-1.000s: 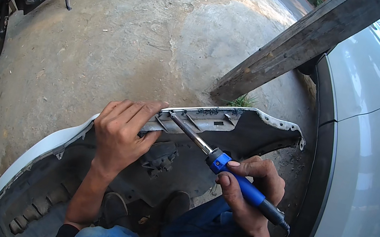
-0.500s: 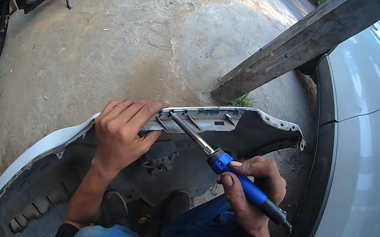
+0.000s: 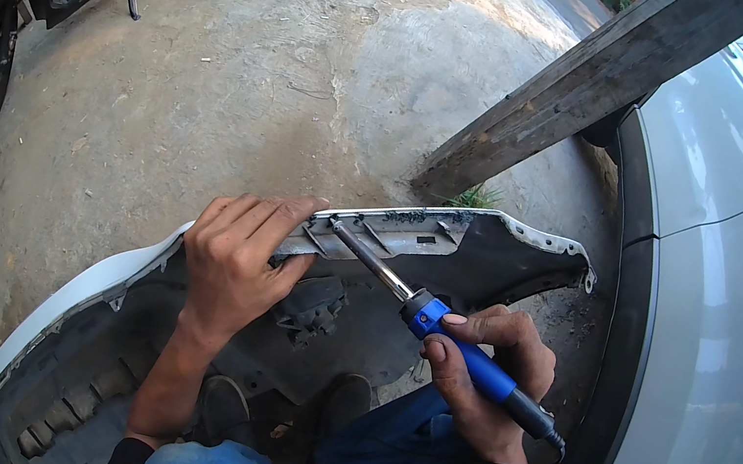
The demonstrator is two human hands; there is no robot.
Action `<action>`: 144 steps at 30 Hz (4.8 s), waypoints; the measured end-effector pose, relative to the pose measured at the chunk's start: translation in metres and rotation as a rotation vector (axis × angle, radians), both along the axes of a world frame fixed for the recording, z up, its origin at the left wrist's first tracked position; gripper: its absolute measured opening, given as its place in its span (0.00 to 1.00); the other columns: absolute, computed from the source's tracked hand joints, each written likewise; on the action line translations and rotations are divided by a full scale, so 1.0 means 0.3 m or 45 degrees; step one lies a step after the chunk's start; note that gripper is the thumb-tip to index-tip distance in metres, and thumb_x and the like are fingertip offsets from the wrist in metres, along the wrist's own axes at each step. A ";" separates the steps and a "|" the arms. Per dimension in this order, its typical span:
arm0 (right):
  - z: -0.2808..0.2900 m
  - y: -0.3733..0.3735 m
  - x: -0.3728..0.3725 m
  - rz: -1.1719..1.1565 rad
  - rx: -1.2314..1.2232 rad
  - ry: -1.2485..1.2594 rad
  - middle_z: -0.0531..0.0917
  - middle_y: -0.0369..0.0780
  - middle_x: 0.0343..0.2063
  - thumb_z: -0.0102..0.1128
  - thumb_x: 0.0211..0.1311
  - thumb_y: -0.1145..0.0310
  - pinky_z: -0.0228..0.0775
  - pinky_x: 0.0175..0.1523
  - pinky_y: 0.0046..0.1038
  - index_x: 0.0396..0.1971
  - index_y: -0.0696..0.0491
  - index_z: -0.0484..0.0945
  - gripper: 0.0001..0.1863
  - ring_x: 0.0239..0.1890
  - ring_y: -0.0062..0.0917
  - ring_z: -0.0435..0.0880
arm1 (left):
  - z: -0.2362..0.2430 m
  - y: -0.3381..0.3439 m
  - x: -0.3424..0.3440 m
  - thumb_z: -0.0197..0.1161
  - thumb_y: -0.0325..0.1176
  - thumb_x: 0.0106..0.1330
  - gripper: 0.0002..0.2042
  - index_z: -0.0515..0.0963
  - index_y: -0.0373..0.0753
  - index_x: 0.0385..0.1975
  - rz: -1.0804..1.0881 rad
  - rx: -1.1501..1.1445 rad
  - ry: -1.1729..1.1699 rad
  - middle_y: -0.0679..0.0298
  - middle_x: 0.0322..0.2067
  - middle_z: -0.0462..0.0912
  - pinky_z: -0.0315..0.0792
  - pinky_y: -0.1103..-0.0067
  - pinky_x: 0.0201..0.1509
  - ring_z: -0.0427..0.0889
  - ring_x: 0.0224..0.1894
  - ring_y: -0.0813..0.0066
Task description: Using a soldering iron and wire to weld and repair a damaged plastic car bumper.
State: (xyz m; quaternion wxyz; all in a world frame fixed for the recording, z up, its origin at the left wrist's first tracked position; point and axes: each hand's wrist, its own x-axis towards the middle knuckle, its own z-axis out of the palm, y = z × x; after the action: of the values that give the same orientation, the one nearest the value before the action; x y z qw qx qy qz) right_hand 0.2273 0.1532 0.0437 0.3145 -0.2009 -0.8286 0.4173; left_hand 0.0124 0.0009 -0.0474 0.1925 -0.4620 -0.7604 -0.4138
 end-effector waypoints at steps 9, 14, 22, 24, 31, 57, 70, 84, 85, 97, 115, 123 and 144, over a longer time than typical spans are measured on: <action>0.003 -0.002 0.000 -0.009 -0.012 -0.004 0.89 0.42 0.31 0.83 0.59 0.69 0.78 0.39 0.27 0.36 0.55 0.81 0.15 0.31 0.23 0.87 | 0.003 0.002 0.000 0.80 0.29 0.46 0.24 0.88 0.43 0.48 -0.003 0.009 0.000 0.63 0.42 0.92 0.78 0.69 0.48 0.90 0.42 0.64; 0.006 -0.004 -0.002 -0.005 -0.033 0.002 0.89 0.42 0.31 0.82 0.59 0.71 0.78 0.39 0.27 0.36 0.55 0.81 0.14 0.31 0.23 0.87 | 0.003 0.001 0.001 0.80 0.29 0.46 0.24 0.88 0.43 0.49 -0.003 0.010 0.006 0.64 0.42 0.92 0.77 0.69 0.48 0.90 0.42 0.65; 0.006 -0.005 -0.002 -0.011 -0.020 -0.007 0.89 0.42 0.31 0.82 0.59 0.71 0.78 0.39 0.26 0.36 0.55 0.81 0.14 0.31 0.22 0.87 | 0.001 0.002 0.001 0.80 0.29 0.46 0.25 0.88 0.44 0.49 -0.005 0.012 0.004 0.64 0.42 0.93 0.77 0.69 0.48 0.90 0.42 0.65; 0.008 -0.006 -0.004 -0.011 -0.030 -0.008 0.89 0.42 0.31 0.82 0.59 0.71 0.78 0.38 0.26 0.36 0.55 0.82 0.14 0.31 0.22 0.86 | -0.001 0.002 0.000 0.80 0.29 0.46 0.25 0.88 0.43 0.49 -0.003 0.010 0.005 0.63 0.42 0.93 0.78 0.69 0.48 0.90 0.42 0.65; 0.010 -0.007 -0.002 -0.022 -0.047 -0.021 0.89 0.42 0.31 0.82 0.58 0.71 0.78 0.38 0.26 0.36 0.55 0.82 0.14 0.31 0.22 0.86 | 0.002 0.001 0.002 0.80 0.28 0.46 0.24 0.89 0.42 0.48 -0.005 0.001 -0.001 0.63 0.42 0.93 0.78 0.69 0.48 0.90 0.42 0.64; 0.001 0.006 -0.003 0.024 -0.069 0.028 0.90 0.44 0.33 0.83 0.58 0.68 0.82 0.41 0.28 0.37 0.56 0.82 0.16 0.34 0.25 0.89 | -0.002 0.004 0.000 0.79 0.28 0.46 0.24 0.89 0.43 0.49 0.009 0.008 0.012 0.64 0.41 0.93 0.78 0.69 0.48 0.90 0.42 0.65; 0.003 0.004 0.000 -0.007 -0.069 0.010 0.90 0.43 0.33 0.83 0.58 0.69 0.80 0.41 0.27 0.36 0.56 0.82 0.15 0.33 0.23 0.88 | 0.004 -0.001 0.000 0.79 0.28 0.45 0.25 0.88 0.43 0.49 -0.008 0.002 -0.009 0.64 0.41 0.92 0.77 0.69 0.49 0.90 0.42 0.65; 0.005 0.010 -0.002 0.072 -0.097 0.079 0.87 0.45 0.33 0.79 0.63 0.71 0.88 0.36 0.28 0.38 0.60 0.80 0.14 0.32 0.26 0.91 | 0.000 0.001 0.001 0.80 0.29 0.45 0.25 0.88 0.43 0.48 -0.003 0.004 -0.002 0.63 0.41 0.92 0.78 0.69 0.49 0.90 0.42 0.64; 0.007 0.012 -0.001 0.077 -0.085 0.079 0.87 0.45 0.33 0.79 0.63 0.71 0.88 0.36 0.28 0.39 0.61 0.80 0.14 0.32 0.27 0.91 | 0.002 0.001 0.001 0.80 0.29 0.45 0.25 0.88 0.43 0.48 -0.001 0.007 0.003 0.63 0.41 0.92 0.78 0.69 0.48 0.90 0.42 0.64; 0.006 0.010 0.000 0.077 -0.112 0.099 0.87 0.47 0.34 0.79 0.63 0.73 0.89 0.36 0.30 0.38 0.61 0.79 0.15 0.33 0.27 0.91 | 0.003 0.000 0.000 0.80 0.29 0.46 0.24 0.88 0.43 0.48 -0.001 0.005 0.009 0.63 0.41 0.92 0.78 0.69 0.49 0.90 0.42 0.64; 0.015 -0.001 -0.003 0.054 -0.163 0.123 0.87 0.44 0.32 0.79 0.64 0.71 0.86 0.37 0.27 0.38 0.61 0.80 0.14 0.31 0.29 0.92 | 0.002 0.000 0.000 0.80 0.28 0.45 0.25 0.88 0.44 0.49 -0.006 0.001 -0.006 0.64 0.41 0.92 0.78 0.69 0.49 0.90 0.42 0.64; 0.003 0.012 -0.002 0.088 -0.120 0.092 0.87 0.45 0.33 0.78 0.64 0.72 0.87 0.36 0.27 0.38 0.61 0.80 0.13 0.31 0.30 0.93 | 0.002 -0.001 0.002 0.80 0.28 0.45 0.25 0.88 0.43 0.48 -0.001 0.001 -0.006 0.64 0.41 0.92 0.78 0.69 0.49 0.90 0.42 0.64; 0.006 0.007 0.004 0.054 -0.168 0.095 0.88 0.45 0.33 0.80 0.63 0.70 0.87 0.37 0.27 0.38 0.61 0.80 0.15 0.32 0.29 0.93 | 0.006 0.002 0.001 0.80 0.28 0.46 0.24 0.88 0.43 0.48 -0.004 0.002 -0.001 0.64 0.42 0.93 0.78 0.69 0.49 0.90 0.42 0.65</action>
State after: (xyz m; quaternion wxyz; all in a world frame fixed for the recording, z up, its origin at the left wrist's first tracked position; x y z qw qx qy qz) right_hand 0.2284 0.1554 0.0456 0.3222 -0.1880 -0.7910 0.4848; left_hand 0.0128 0.0016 -0.0457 0.1919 -0.4629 -0.7595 -0.4148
